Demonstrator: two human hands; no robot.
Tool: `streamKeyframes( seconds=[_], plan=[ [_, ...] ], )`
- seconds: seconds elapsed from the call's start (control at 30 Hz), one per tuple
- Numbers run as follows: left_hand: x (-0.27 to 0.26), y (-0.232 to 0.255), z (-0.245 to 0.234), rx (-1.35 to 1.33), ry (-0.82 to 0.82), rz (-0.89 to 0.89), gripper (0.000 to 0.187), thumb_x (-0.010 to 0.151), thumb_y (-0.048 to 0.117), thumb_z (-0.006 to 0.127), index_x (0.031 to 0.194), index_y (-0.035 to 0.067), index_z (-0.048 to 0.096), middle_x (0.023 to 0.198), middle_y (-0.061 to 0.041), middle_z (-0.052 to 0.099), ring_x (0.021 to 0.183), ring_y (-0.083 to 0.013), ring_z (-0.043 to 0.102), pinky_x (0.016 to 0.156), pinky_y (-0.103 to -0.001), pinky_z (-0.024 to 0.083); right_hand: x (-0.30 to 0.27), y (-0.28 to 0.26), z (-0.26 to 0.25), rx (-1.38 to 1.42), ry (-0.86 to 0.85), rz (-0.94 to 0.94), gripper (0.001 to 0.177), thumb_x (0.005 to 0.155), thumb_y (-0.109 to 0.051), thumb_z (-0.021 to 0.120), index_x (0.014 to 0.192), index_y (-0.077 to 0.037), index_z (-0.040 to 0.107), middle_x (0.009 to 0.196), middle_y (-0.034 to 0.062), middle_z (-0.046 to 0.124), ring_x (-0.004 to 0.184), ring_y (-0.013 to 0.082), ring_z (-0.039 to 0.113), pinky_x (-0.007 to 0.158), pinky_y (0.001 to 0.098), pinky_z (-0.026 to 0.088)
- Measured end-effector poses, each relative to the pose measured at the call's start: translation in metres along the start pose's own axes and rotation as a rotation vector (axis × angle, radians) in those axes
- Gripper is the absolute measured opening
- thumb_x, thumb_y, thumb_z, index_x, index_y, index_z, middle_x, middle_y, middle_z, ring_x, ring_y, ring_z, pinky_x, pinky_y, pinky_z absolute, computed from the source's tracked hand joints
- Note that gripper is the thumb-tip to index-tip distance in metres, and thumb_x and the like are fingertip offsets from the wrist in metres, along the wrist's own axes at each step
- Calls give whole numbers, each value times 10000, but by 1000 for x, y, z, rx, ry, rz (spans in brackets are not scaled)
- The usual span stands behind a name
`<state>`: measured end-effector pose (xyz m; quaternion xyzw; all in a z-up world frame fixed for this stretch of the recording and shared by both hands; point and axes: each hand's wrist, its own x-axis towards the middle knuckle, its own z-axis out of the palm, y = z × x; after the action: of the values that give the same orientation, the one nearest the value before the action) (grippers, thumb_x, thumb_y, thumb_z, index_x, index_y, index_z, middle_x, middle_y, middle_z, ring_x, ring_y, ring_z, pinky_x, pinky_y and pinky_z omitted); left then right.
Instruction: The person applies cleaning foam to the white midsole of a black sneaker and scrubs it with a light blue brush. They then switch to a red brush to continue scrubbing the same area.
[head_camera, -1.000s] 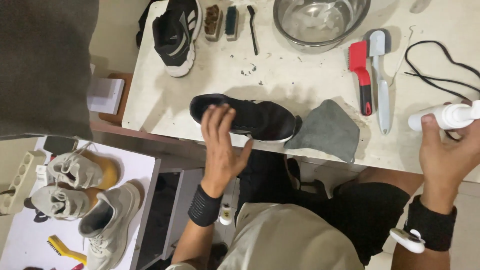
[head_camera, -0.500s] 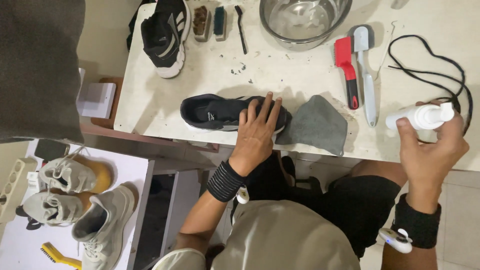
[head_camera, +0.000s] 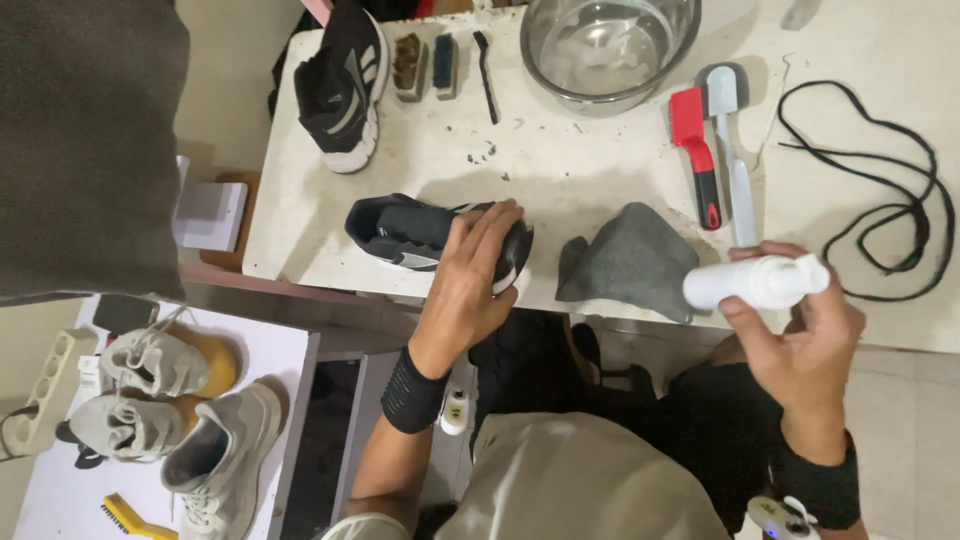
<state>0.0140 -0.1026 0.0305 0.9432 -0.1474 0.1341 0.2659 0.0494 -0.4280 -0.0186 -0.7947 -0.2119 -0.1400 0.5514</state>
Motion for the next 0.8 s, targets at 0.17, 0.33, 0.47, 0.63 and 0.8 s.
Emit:
streamKeyframes(
  seconds=[0.17, 0.33, 0.47, 0.63, 0.8],
  plan=[
    [-5, 3, -23, -209, 156, -9, 797, 696, -144, 606, 1461, 25, 459, 1473, -171, 545, 1284, -373, 522, 1057, -478, 489, -1, 3, 53, 215, -99, -38, 519, 797, -115, 807, 1238, 73, 607, 1156, 223, 716, 1117, 370, 717, 958, 448, 587],
    [-2, 10, -42, -394, 395, 73, 640, 674, -164, 667, 1301, -49, 613, 1295, -223, 677, 1196, -391, 645, 1001, -456, 533, 1, 7, 103, 319, -118, -40, 546, 743, -98, 870, 1221, 67, 661, 1063, 209, 774, 1068, 361, 735, 914, 463, 557],
    [-10, 0, -39, -454, 448, 105, 561, 674, -157, 754, 1216, -57, 650, 1222, -236, 711, 1140, -428, 691, 947, -481, 573, 7, 25, 111, 215, -122, -24, 503, 801, -90, 845, 1235, 76, 653, 1054, 235, 759, 1037, 389, 724, 876, 487, 565],
    [-34, -21, -31, -367, 481, 90, 541, 655, -140, 810, 1172, -27, 695, 1153, -207, 717, 1079, -410, 709, 906, -488, 599, 15, 32, 98, 110, -74, 9, 469, 854, -102, 827, 1216, 125, 635, 1022, 301, 725, 1023, 444, 704, 849, 515, 557],
    [-50, -39, -29, -182, 558, 197, 470, 737, -115, 767, 1185, -10, 671, 1056, -169, 703, 1005, -398, 684, 934, -537, 505, 20, 41, 92, 103, -62, 24, 487, 884, -94, 817, 1272, 128, 623, 1095, 285, 724, 1106, 431, 678, 928, 485, 540]
  ],
)
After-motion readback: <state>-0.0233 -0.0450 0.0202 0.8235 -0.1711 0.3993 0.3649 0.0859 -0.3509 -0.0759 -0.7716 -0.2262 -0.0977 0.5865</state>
